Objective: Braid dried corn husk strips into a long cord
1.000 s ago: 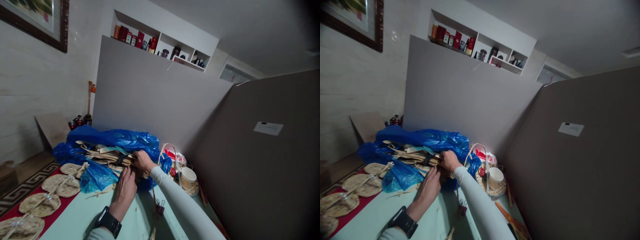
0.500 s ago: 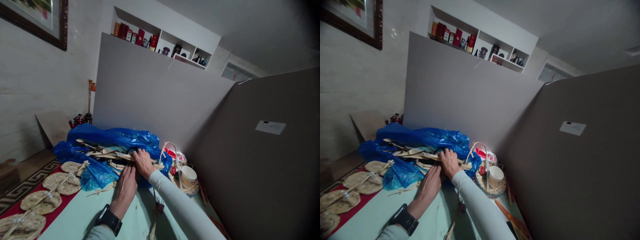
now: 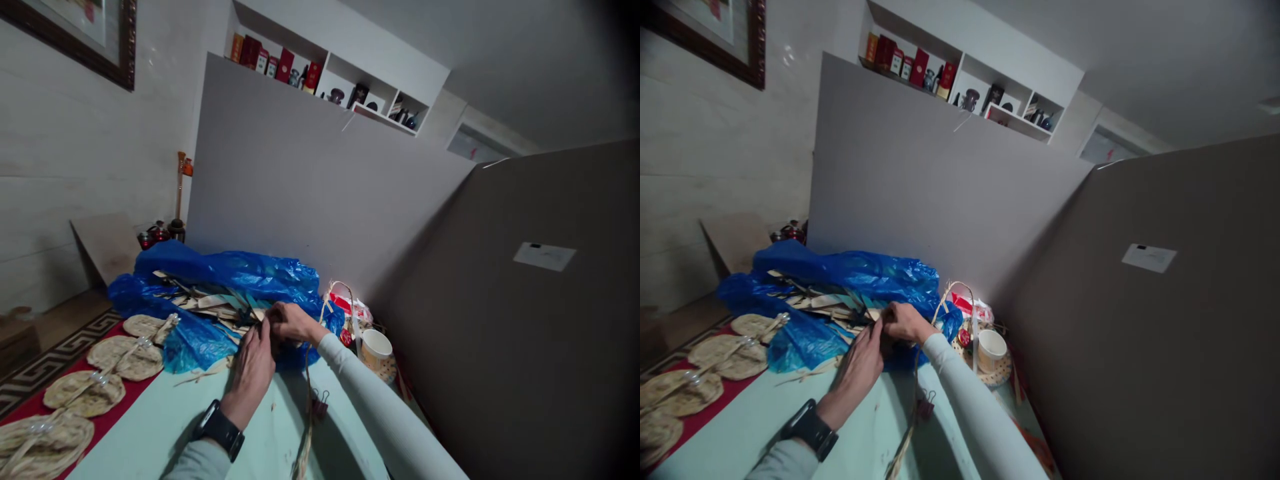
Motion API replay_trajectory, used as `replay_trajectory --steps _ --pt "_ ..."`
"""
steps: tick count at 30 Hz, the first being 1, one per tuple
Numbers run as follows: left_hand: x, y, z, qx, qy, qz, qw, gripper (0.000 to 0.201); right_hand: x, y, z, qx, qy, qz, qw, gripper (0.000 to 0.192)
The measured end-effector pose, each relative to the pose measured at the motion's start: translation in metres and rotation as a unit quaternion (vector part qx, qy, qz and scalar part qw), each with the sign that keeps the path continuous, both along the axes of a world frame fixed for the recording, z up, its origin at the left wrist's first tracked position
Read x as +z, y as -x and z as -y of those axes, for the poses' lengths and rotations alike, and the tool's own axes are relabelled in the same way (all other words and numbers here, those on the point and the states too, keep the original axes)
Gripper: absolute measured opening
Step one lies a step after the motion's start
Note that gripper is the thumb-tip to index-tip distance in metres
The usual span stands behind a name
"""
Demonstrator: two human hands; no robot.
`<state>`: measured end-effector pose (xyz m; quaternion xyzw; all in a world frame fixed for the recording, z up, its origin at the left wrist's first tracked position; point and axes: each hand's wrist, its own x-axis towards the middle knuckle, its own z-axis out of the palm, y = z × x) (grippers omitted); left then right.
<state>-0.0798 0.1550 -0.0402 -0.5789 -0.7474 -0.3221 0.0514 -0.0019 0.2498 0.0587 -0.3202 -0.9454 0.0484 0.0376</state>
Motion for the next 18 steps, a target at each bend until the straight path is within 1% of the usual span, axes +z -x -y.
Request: replay_trajectory --steps 3,6,8,11,15,18 --pt "0.001 0.0 0.0 0.002 0.006 0.0 1.0 0.063 0.006 -0.006 -0.007 -0.024 0.008 -0.024 0.999 0.023" --pt "0.002 0.0 0.001 0.004 0.007 -0.004 1.0 0.063 0.004 -0.003 -0.007 -0.073 -0.016 -0.023 0.997 0.021" --pt "0.003 0.0 0.001 0.008 0.008 -0.005 1.0 0.062 0.0 0.002 -0.004 -0.089 -0.027 -0.015 0.996 0.019" --pt "0.003 0.0 0.001 0.013 0.012 -0.006 1.0 0.066 0.0 0.007 0.001 -0.085 -0.028 -0.003 0.996 0.018" --pt "0.002 0.001 0.0 0.015 0.018 -0.006 1.0 0.071 0.004 0.005 0.01 -0.069 -0.039 -0.013 0.997 0.024" --pt "0.004 0.002 0.001 0.003 0.017 -0.013 1.0 0.065 0.002 -0.002 0.019 -0.057 -0.056 -0.028 0.996 0.023"
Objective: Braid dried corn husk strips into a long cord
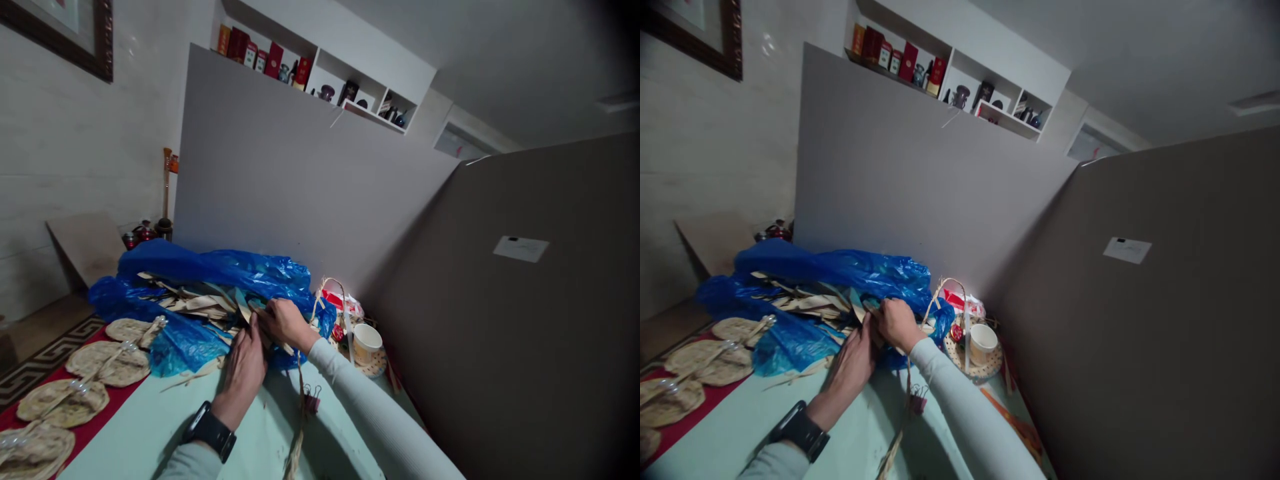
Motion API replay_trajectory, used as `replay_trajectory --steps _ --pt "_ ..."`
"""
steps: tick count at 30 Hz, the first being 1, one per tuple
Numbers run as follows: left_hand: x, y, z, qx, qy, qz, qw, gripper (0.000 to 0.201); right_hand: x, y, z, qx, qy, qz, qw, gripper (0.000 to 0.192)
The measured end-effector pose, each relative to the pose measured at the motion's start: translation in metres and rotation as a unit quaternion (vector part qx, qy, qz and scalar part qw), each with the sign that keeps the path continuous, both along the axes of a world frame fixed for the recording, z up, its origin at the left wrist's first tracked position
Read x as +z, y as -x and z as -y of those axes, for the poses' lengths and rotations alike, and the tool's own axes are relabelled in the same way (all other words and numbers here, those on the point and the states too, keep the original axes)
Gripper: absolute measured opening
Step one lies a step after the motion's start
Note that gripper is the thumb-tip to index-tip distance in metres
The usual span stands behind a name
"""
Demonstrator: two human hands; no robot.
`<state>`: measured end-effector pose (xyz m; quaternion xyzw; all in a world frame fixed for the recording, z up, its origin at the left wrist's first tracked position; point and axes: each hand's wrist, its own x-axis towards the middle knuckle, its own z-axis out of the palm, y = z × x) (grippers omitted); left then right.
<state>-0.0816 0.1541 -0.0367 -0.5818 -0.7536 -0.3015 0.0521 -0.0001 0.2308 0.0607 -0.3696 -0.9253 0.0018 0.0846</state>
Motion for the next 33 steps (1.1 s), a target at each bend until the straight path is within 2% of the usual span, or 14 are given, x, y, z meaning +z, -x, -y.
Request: replay_trajectory --steps 5,9,13,17,20,25,29,33 --pt "0.004 0.0 0.003 0.003 -0.003 -0.011 1.0 0.049 -0.009 -0.016 0.015 0.052 0.011 -0.003 0.999 0.017" --pt "0.008 -0.001 0.005 0.006 -0.019 -0.025 0.999 0.052 0.0 -0.029 0.011 0.089 0.033 -0.03 0.995 0.023" --pt "0.016 0.0 0.008 0.024 -0.048 -0.04 0.998 0.053 0.015 -0.029 -0.016 0.033 0.023 -0.084 0.996 0.047" --pt "0.023 0.003 0.01 0.037 -0.062 -0.065 0.995 0.059 0.014 -0.015 -0.044 -0.029 0.043 -0.082 0.995 0.032" --pt "0.023 0.005 0.008 0.033 -0.052 -0.087 0.994 0.061 0.006 -0.006 -0.052 -0.047 0.063 -0.058 0.995 0.035" --pt "0.018 0.007 0.002 0.005 -0.019 -0.119 0.993 0.058 -0.002 -0.008 -0.046 -0.057 0.07 -0.029 0.995 0.035" --pt "0.014 0.006 0.001 -0.009 0.019 -0.136 0.991 0.064 -0.001 -0.018 -0.033 -0.044 0.065 0.003 0.997 0.033" --pt "0.013 0.005 0.0 -0.005 0.045 -0.141 0.989 0.059 0.003 -0.024 -0.021 -0.049 0.04 0.011 0.998 0.026"
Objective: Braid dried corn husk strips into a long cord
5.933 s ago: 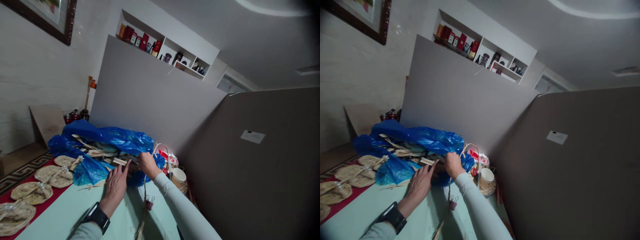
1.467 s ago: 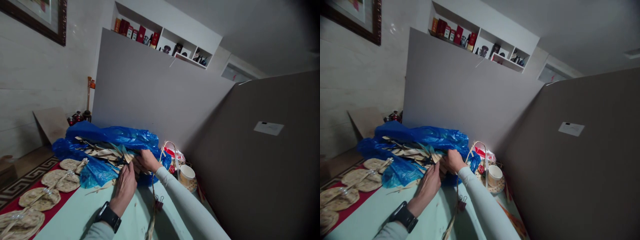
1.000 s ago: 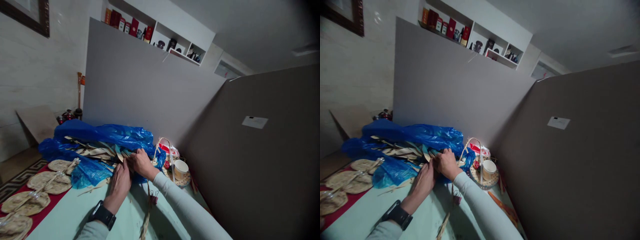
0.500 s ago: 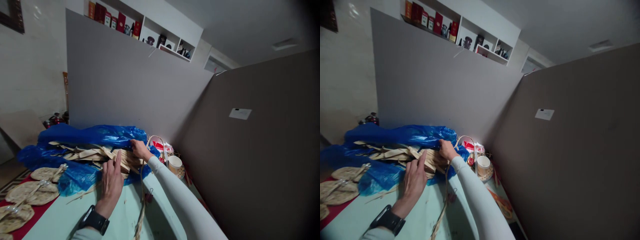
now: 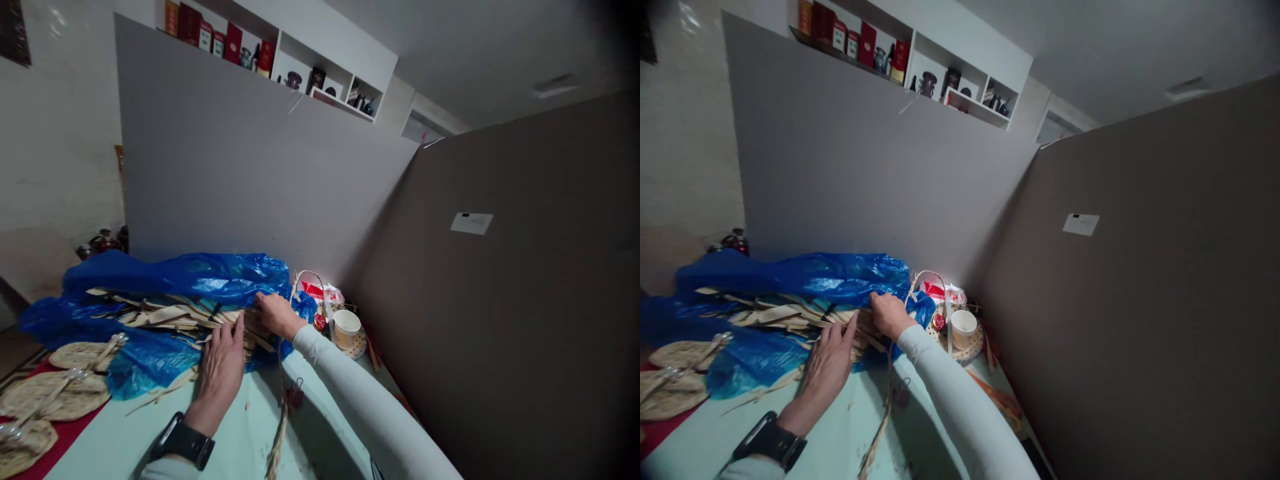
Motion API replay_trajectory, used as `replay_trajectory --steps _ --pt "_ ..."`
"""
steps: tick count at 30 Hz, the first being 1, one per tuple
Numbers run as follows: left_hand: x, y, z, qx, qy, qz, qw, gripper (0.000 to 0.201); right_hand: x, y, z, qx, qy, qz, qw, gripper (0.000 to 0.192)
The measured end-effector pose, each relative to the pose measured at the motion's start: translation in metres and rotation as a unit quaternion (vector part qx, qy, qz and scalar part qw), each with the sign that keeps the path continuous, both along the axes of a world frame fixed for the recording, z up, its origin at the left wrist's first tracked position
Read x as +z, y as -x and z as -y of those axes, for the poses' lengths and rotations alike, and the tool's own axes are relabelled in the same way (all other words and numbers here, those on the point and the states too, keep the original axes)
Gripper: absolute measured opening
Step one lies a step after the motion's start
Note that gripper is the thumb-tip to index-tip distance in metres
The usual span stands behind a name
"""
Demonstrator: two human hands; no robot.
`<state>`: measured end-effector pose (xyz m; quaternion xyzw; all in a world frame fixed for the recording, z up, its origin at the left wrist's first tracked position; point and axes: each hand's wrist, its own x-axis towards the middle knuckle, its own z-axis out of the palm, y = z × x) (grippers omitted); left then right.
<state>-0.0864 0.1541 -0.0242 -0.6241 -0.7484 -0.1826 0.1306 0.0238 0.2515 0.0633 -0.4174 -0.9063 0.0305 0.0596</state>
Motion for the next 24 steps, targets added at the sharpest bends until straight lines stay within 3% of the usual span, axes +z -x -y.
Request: replay_trajectory --steps 13,19,24 --pt "0.002 -0.002 0.004 0.004 0.012 0.011 1.0 0.052 0.015 -0.008 0.03 -0.002 0.021 -0.043 0.999 0.018" --pt "0.001 -0.002 0.004 0.005 0.006 0.013 1.0 0.052 0.01 -0.015 0.036 -0.043 0.013 -0.109 0.993 0.023" --pt "0.002 -0.002 0.004 0.008 0.012 0.014 1.0 0.054 0.01 -0.017 0.031 -0.028 0.04 -0.182 0.982 0.019"
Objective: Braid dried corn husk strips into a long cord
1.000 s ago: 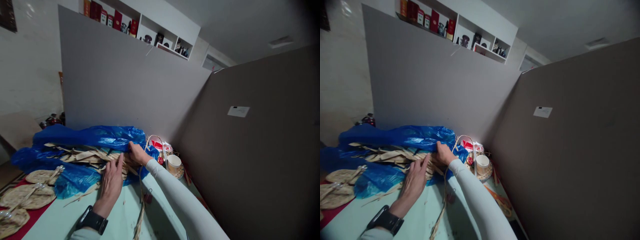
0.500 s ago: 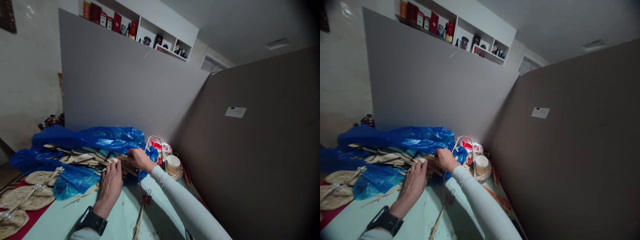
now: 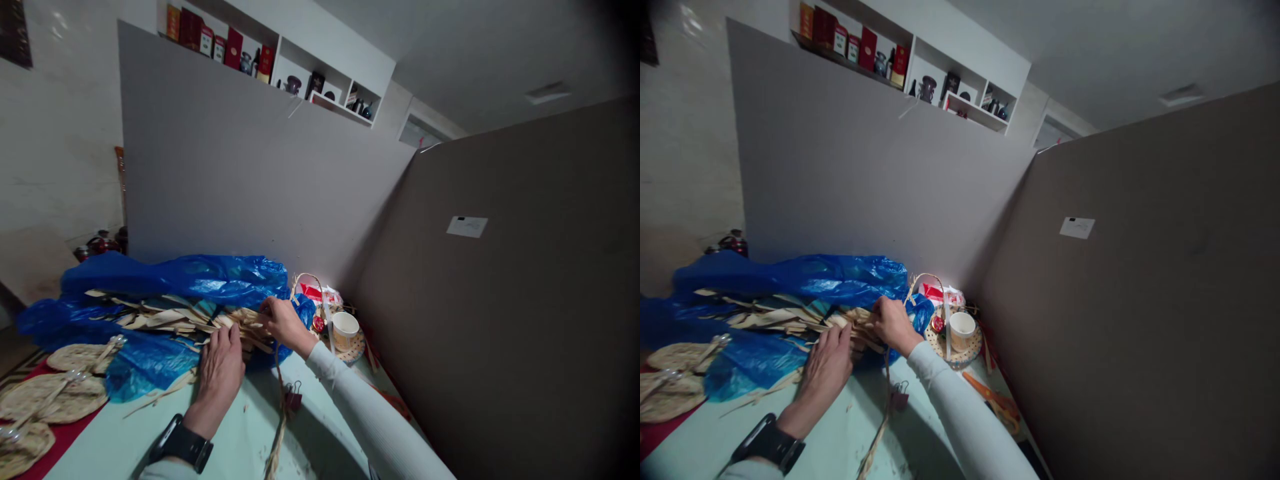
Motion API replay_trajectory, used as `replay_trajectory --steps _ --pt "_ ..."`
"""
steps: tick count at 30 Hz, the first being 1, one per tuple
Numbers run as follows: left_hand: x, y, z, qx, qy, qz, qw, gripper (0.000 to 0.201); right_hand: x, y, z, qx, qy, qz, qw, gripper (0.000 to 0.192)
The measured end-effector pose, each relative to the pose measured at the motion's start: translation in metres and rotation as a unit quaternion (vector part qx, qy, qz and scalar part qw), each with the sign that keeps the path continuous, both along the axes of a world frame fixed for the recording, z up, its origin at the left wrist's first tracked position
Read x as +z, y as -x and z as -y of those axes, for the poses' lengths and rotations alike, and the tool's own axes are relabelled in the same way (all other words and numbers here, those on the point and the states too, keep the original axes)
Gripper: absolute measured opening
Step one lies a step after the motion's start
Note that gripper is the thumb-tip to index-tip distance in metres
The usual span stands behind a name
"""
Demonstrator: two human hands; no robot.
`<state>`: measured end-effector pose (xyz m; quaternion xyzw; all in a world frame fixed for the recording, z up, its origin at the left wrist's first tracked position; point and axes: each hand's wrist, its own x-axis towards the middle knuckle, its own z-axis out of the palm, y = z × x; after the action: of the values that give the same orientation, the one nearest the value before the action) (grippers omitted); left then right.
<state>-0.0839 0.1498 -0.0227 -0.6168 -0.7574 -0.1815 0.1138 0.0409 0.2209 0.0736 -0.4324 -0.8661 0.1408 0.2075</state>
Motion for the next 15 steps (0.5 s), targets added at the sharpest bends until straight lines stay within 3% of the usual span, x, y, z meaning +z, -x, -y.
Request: replay_trajectory --steps 7,15 --pt "0.002 0.0 0.0 0.004 0.011 0.002 1.0 0.052 0.015 -0.007 0.01 0.01 0.03 -0.086 0.996 0.017" --pt "0.003 0.0 0.002 -0.007 0.005 0.013 1.0 0.043 0.007 -0.062 0.059 -0.008 0.061 -0.118 0.991 0.016"
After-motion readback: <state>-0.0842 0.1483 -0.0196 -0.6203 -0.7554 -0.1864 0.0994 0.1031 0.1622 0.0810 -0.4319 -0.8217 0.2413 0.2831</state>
